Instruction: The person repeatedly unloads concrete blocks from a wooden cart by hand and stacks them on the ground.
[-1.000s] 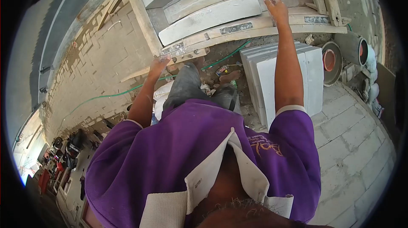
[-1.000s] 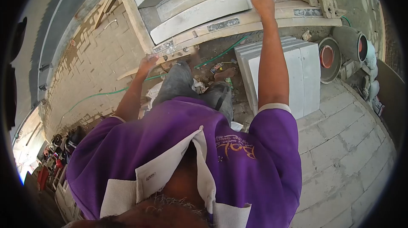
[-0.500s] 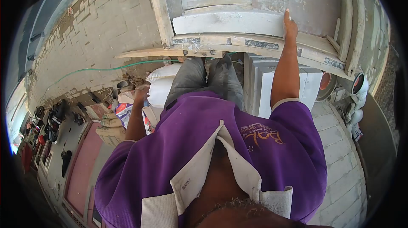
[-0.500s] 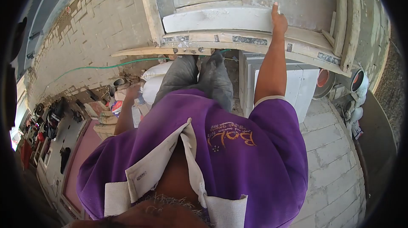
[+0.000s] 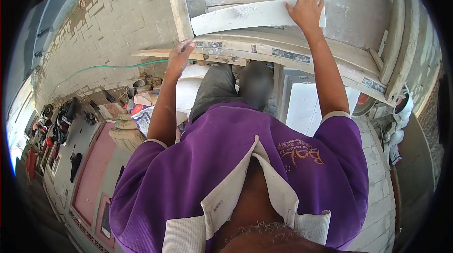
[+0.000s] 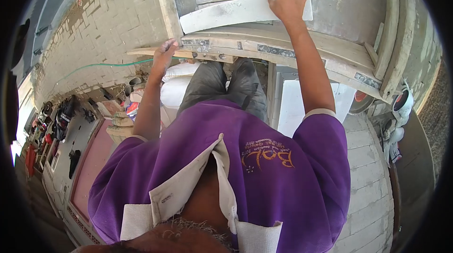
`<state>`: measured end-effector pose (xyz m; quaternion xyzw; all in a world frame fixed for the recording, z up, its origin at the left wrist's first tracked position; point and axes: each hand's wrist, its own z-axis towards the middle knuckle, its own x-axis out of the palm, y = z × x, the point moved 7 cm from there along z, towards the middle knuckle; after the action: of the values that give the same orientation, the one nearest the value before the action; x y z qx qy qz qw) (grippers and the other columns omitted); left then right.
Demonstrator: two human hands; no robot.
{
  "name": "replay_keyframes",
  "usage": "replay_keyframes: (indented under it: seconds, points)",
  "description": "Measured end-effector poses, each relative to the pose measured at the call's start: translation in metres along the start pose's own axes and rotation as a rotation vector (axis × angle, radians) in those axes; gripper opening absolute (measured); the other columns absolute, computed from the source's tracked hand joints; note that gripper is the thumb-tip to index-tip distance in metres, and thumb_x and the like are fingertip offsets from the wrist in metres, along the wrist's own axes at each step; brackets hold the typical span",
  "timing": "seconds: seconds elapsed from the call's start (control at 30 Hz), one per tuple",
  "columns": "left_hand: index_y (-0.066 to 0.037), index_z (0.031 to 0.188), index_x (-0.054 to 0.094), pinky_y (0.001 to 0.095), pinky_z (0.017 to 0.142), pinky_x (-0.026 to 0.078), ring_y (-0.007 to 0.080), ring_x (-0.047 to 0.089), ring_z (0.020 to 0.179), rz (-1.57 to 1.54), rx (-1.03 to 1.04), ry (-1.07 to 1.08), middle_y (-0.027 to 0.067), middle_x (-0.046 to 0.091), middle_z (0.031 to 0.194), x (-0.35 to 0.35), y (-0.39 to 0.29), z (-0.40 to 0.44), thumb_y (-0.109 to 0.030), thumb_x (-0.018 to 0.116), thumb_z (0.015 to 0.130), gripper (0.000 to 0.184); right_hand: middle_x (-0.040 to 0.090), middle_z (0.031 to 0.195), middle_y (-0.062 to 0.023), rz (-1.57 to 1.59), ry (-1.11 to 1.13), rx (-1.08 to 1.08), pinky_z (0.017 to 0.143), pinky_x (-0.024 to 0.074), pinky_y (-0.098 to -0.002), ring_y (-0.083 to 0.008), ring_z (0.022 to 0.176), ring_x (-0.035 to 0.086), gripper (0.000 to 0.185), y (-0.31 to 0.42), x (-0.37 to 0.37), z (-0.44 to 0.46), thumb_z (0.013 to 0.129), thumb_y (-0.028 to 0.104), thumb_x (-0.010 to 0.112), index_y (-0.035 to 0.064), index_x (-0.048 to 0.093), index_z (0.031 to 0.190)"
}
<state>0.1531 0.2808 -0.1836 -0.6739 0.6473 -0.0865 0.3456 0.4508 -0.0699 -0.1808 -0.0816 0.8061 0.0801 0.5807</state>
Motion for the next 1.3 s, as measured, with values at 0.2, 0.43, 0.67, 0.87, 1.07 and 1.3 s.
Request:
replay_keyframes:
  seconds: [0.2, 0.43, 0.67, 0.87, 1.07, 1.3]
  points:
    - [0.003, 0.12, 0.062, 0.0332, 0.087, 0.049, 0.022, 0.065, 0.097, 0.124, 0.072, -0.05, 0.0163, 0.07, 0.106, -0.025, 0.071, -0.04, -0.032, 0.067, 0.091, 0.047, 0.023, 0.157, -0.0176, -0.279, 0.423, -0.788, 0.113, 0.0215, -0.0581, -0.0351, 0.148, 0.013, 0.111, 0.134, 0.074, -0.043, 0.064, 0.052, 0.081, 0.0038, 0.029, 0.149]
    - [0.001, 0.106, 0.07, 0.0408, 0.093, 0.048, 0.0365, 0.065, 0.102, 0.173, -0.414, -0.298, 0.0232, 0.069, 0.105, -0.079, 0.255, -0.171, -0.048, 0.063, 0.086, 0.054, 0.026, 0.154, -0.0167, -0.393, 0.512, -0.752, 0.113, 0.0239, -0.0572, -0.0338, 0.144, 0.024, 0.123, 0.168, 0.093, -0.035, 0.059, 0.044, 0.086, 0.0049, 0.016, 0.152]
    - [0.001, 0.1, 0.072, 0.0414, 0.094, 0.047, 0.0373, 0.063, 0.104, 0.14, -0.542, -0.295, 0.0221, 0.068, 0.108, -0.046, 0.334, -0.247, -0.045, 0.064, 0.086, 0.049, 0.045, 0.126, -0.0163, -0.571, 0.408, -0.788, 0.095, 0.0419, -0.0488, -0.0329, 0.116, 0.049, 0.119, 0.18, 0.118, -0.032, 0.056, 0.029, 0.085, 0.0032, 0.017, 0.151]
    - [0.002, 0.117, 0.063, 0.0322, 0.073, 0.05, 0.0189, 0.063, 0.086, -0.409, -0.645, -0.332, 0.0092, 0.067, 0.101, -0.022, 0.333, -0.259, -0.036, 0.067, 0.089, 0.047, 0.049, 0.123, -0.0205, -0.466, 0.435, -0.771, 0.091, 0.0454, -0.0533, -0.036, 0.116, 0.052, 0.101, 0.175, 0.077, -0.034, 0.059, 0.017, 0.077, 0.0019, 0.028, 0.145]
    - [0.0, 0.123, 0.059, 0.0303, 0.074, 0.049, 0.0188, 0.064, 0.089, -0.523, -0.492, -0.346, 0.0095, 0.066, 0.107, -0.041, 0.28, -0.195, -0.037, 0.065, 0.09, 0.05, 0.052, 0.119, -0.0224, -0.401, 0.46, -0.663, 0.09, 0.0457, -0.0563, -0.039, 0.115, 0.053, 0.104, 0.167, 0.007, -0.045, 0.058, 0.018, 0.078, 0.0007, 0.026, 0.146]
    - [0.003, 0.141, 0.037, 0.0412, 0.097, 0.045, 0.0324, 0.058, 0.115, -0.896, -0.201, -0.067, 0.0234, 0.052, 0.133, -0.023, 0.114, -0.02, -0.067, 0.039, 0.094, 0.085, 0.056, 0.118, -0.0249, -0.269, 0.192, -0.587, 0.087, 0.0467, -0.0546, -0.0386, 0.114, 0.056, 0.101, 0.167, -0.133, -0.103, 0.053, 0.022, 0.082, -0.0021, 0.036, 0.141]
